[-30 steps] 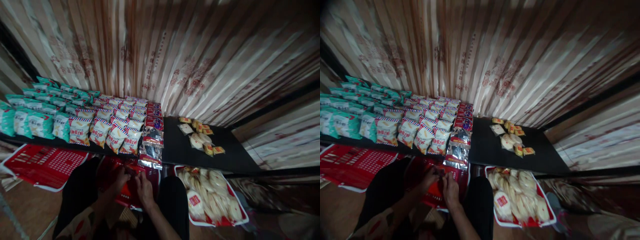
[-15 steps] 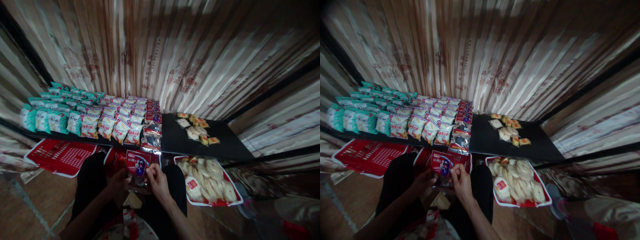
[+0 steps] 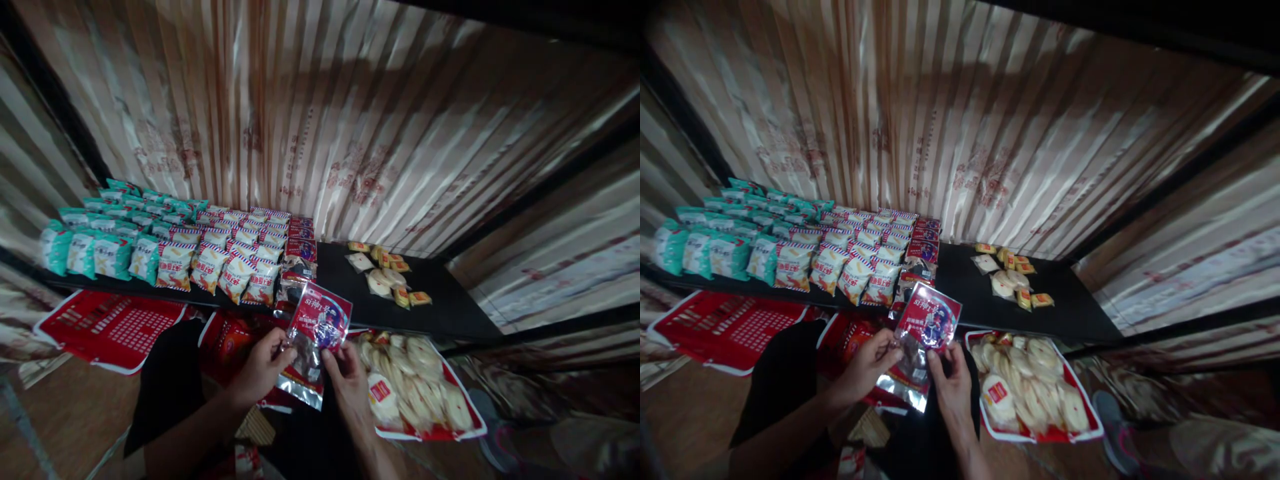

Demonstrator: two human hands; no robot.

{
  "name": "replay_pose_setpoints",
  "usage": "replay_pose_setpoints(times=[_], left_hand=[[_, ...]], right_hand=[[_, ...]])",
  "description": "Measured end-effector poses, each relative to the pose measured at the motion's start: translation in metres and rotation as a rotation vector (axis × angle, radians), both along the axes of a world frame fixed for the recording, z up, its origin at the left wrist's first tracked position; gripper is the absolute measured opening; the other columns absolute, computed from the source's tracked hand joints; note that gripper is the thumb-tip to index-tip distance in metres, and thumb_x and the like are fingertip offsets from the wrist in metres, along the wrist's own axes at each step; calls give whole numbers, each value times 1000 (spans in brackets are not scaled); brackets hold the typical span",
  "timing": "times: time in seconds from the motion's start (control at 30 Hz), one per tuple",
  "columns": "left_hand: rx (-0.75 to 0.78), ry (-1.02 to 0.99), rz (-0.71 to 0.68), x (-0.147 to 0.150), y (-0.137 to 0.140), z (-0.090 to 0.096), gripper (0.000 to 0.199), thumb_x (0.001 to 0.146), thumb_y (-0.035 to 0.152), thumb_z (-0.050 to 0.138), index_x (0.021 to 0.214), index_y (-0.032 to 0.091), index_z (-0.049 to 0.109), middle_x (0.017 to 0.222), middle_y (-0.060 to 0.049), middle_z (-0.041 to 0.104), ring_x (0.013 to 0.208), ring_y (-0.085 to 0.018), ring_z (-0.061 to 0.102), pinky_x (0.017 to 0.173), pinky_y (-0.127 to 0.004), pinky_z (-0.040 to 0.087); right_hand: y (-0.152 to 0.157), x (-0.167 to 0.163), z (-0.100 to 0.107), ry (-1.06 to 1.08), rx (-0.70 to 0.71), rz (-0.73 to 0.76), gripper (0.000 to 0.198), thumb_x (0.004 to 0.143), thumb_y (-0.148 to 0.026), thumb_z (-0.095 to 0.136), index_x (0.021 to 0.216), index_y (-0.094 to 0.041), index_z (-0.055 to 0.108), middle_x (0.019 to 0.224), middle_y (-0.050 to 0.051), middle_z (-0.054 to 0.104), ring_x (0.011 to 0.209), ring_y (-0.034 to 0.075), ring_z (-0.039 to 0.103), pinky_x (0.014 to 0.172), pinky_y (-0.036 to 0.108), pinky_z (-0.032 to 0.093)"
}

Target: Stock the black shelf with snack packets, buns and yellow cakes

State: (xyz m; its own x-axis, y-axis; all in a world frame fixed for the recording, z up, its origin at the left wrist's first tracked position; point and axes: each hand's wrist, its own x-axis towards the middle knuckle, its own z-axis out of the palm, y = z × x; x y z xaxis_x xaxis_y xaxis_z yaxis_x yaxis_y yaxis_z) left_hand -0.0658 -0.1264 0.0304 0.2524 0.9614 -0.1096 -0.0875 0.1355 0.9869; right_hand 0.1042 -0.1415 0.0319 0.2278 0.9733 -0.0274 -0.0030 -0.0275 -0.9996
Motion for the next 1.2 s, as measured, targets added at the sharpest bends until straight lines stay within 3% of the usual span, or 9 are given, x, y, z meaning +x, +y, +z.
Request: replay_pose_setpoints(times=[0.23,0.37,0.53,0.67,0.93,1.13,1.2], left_hand=[[51,101,8,47,20,10,15,79,28,54,88,18,57,88,-2,66,80,-15,60,72,-23,46],[62,87,5,54,21,8,29,80,27,53,107,19,54,97,-4,65,85,-15,61,77,-24,47],[-19,41,19,52,18,7,45,77,18,52,122,20,45,104,-7,61,85,-15,62,74,-25,50],[-112,-92,39,48,18,11,42,77,21,53,118,20,45,100,-6,60,82,-14,62,69,-24,51],[-184,-154,140,31,15,10,37,71,31,60,104,18,50,103,-10,64,94,-19,62,84,-30,49],[-188,-52,138,23,17,12,38,74,37,58,106,18,54,103,-9,66,93,-20,63,81,-29,50],[-112,42,119,20,22,16,34,80,38,51,107,18,56,105,-9,66,94,-20,63,82,-31,51]], right_hand=[[3,18,5,156,-56,-186,41,65,-41,74,95,-23,54,81,0,69,70,16,63,62,26,51],[17,26,8,191,-75,-216,44,63,-41,76,96,-23,54,83,2,69,68,17,64,59,27,52],[33,31,4,220,-81,-230,45,61,-40,76,98,-23,56,82,1,70,67,17,64,59,27,51],[43,27,3,205,-96,-196,40,61,-41,76,91,-23,58,72,-2,69,60,14,61,56,24,49],[46,6,13,208,-144,-64,39,62,-43,76,90,-22,59,75,-1,69,63,15,62,59,25,51],[42,1,12,302,-179,-59,49,64,-42,76,104,-22,56,80,2,70,65,18,65,57,28,52],[45,7,15,308,-167,-109,51,63,-42,76,105,-22,57,81,2,71,68,19,66,58,29,53]])
